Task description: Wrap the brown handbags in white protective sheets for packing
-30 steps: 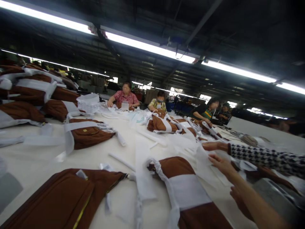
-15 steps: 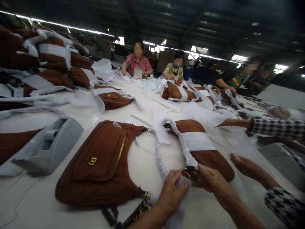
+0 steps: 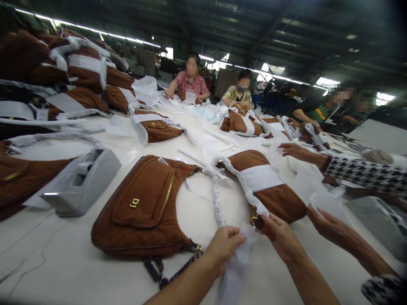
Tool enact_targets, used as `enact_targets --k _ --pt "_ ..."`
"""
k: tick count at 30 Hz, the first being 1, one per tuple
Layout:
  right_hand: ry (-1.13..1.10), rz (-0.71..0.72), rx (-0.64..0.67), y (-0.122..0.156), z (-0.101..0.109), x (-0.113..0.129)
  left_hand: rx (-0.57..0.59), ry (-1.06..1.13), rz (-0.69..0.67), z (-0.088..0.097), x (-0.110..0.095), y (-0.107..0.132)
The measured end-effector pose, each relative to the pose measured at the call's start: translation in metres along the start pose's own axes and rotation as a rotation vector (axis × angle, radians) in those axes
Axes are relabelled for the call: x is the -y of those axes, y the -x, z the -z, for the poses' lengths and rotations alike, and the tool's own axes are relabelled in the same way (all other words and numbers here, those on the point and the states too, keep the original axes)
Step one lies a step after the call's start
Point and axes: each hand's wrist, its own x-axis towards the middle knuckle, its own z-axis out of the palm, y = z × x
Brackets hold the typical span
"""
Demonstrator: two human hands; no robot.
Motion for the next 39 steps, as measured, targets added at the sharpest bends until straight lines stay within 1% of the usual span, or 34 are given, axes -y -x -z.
enact_targets --k 3,5,7,10,13,15,18,20,22,23,25,26,27,29,31,32,34,35,39 --pt "-0.056 -0.027 0.027 -0.003 0.002 0.000 -0.027 0.054 -0.025 -0.010 -0.001 -0.007" --pt "-0.051 -0.043 0.034 -0.005 0.004 0.002 -0.053 0.043 -0.057 -0.016 0.001 -0.015" --pt "-0.050 -0.078 0.032 -0.007 0.006 0.005 -0.090 -0.051 -0.128 -0.019 0.005 -0.022" --pt "-0.043 -0.150 0.062 -0.009 0.010 0.010 -0.116 -0.234 -0.282 -0.021 0.010 -0.028" --pt "-0.042 -0.180 0.092 -0.011 0.012 0.014 -0.123 -0.291 -0.397 -0.023 0.013 -0.026" --pt "-0.054 -0.189 0.093 -0.012 0.010 0.016 -0.140 -0.314 -0.430 -0.025 0.012 -0.023" --pt "-0.055 -0.178 0.039 -0.013 0.004 0.016 -0.185 -0.384 -0.454 -0.029 0.011 -0.019" --pt "-0.059 -0.164 0.007 -0.015 0.000 0.015 -0.183 -0.395 -0.452 -0.030 0.011 -0.019" --pt "-0.113 -0.135 -0.001 -0.015 -0.004 0.011 -0.155 -0.330 -0.432 -0.030 0.011 -0.022" --pt "-0.168 -0.096 -0.018 -0.014 -0.005 0.008 -0.143 -0.268 -0.422 -0.030 0.011 -0.024" --pt "-0.289 0.030 -0.112 -0.009 -0.007 0.000 -0.136 -0.123 -0.405 -0.029 0.009 -0.027" --pt "-0.321 0.089 -0.171 -0.005 -0.008 -0.004 -0.139 -0.054 -0.401 -0.029 0.007 -0.029" --pt "-0.308 0.127 -0.217 0.000 -0.009 -0.009 -0.143 0.000 -0.399 -0.029 0.006 -0.030" --pt "-0.147 0.139 -0.255 0.010 -0.013 -0.016 -0.143 0.058 -0.403 -0.029 0.001 -0.030" --pt "0.068 0.139 -0.212 0.018 -0.019 -0.019 -0.133 0.064 -0.426 -0.029 -0.004 -0.028" --pt "0.141 0.155 -0.186 0.021 -0.022 -0.019 -0.131 0.057 -0.440 -0.029 -0.006 -0.025" --pt "0.192 0.203 -0.139 0.023 -0.028 -0.016 -0.116 0.052 -0.451 -0.029 -0.012 -0.020" --pt "0.190 0.224 -0.118 0.024 -0.030 -0.013 -0.089 0.062 -0.449 -0.029 -0.015 -0.017" --pt "0.229 0.305 -0.120 0.022 -0.030 -0.008 0.093 0.147 -0.391 -0.024 -0.022 -0.012"
